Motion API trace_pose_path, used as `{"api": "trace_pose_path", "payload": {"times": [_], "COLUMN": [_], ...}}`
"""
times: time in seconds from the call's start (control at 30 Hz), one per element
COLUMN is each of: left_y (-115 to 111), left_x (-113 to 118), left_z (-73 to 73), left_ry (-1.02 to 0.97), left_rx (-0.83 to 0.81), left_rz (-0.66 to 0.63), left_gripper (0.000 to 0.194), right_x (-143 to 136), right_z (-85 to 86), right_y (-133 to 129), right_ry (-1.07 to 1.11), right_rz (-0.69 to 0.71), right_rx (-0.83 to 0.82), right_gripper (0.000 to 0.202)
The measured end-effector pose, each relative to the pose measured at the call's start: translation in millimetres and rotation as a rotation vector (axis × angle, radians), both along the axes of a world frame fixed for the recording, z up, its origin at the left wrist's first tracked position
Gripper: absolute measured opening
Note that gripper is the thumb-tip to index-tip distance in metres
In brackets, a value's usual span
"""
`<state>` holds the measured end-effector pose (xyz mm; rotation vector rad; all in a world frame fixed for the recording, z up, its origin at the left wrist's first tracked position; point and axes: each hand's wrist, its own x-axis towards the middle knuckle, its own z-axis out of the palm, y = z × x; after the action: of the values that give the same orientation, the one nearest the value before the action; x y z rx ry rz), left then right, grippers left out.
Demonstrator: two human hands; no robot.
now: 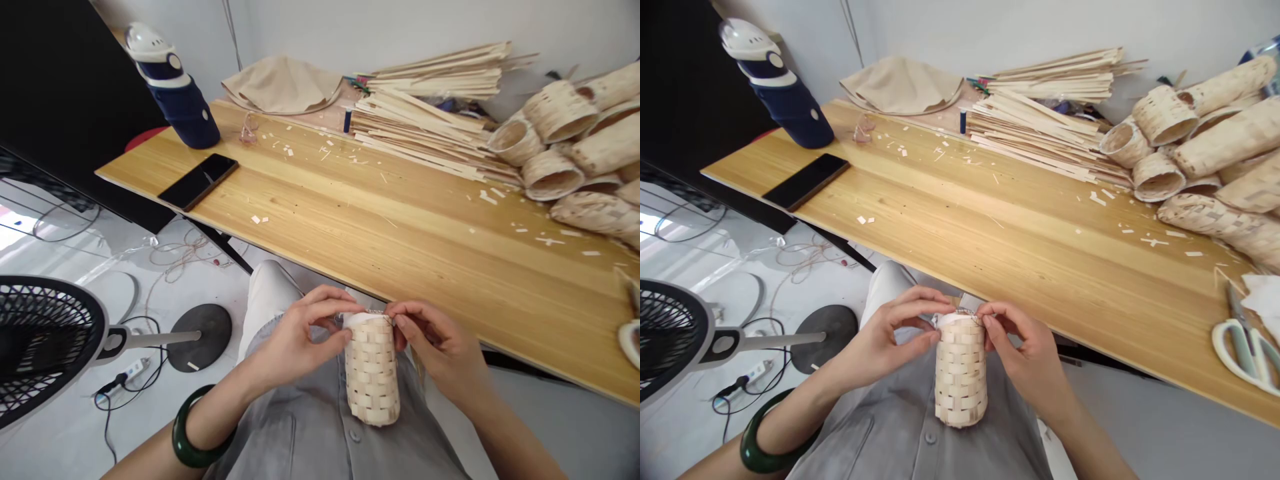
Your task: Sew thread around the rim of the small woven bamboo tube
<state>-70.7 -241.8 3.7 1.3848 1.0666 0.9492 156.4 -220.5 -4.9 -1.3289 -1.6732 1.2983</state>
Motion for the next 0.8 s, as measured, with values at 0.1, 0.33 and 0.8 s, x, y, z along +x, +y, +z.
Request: {"api": "trace_pose_path", "payload": {"times": [0.1, 0.33, 0.8], "left_y": [-1.1, 3.1, 3.5], "left_x": [1.6, 8.2, 17.3], "left_z": [-1.3, 0.2, 2.4], "left_ry": [0.057, -0.017, 0.043], "left_rx": [0.038, 0.002, 0.016], "left_rz": [-0.007, 0.102, 0.090], "left_gripper": [0.033, 0.017, 0.003], "right_x": [1.3, 2.8, 6.8], "right_z": [0.2, 7.0, 18.6], "right_y": [-2.3, -4.8, -19.0], "right_ry": [-0.006, -0.020, -0.023], "right_rz": [-0.013, -0.012, -0.106], "right_rx": [0.025, 0.126, 0.166], "right_gripper": [0.020, 0.017, 0.012]}}
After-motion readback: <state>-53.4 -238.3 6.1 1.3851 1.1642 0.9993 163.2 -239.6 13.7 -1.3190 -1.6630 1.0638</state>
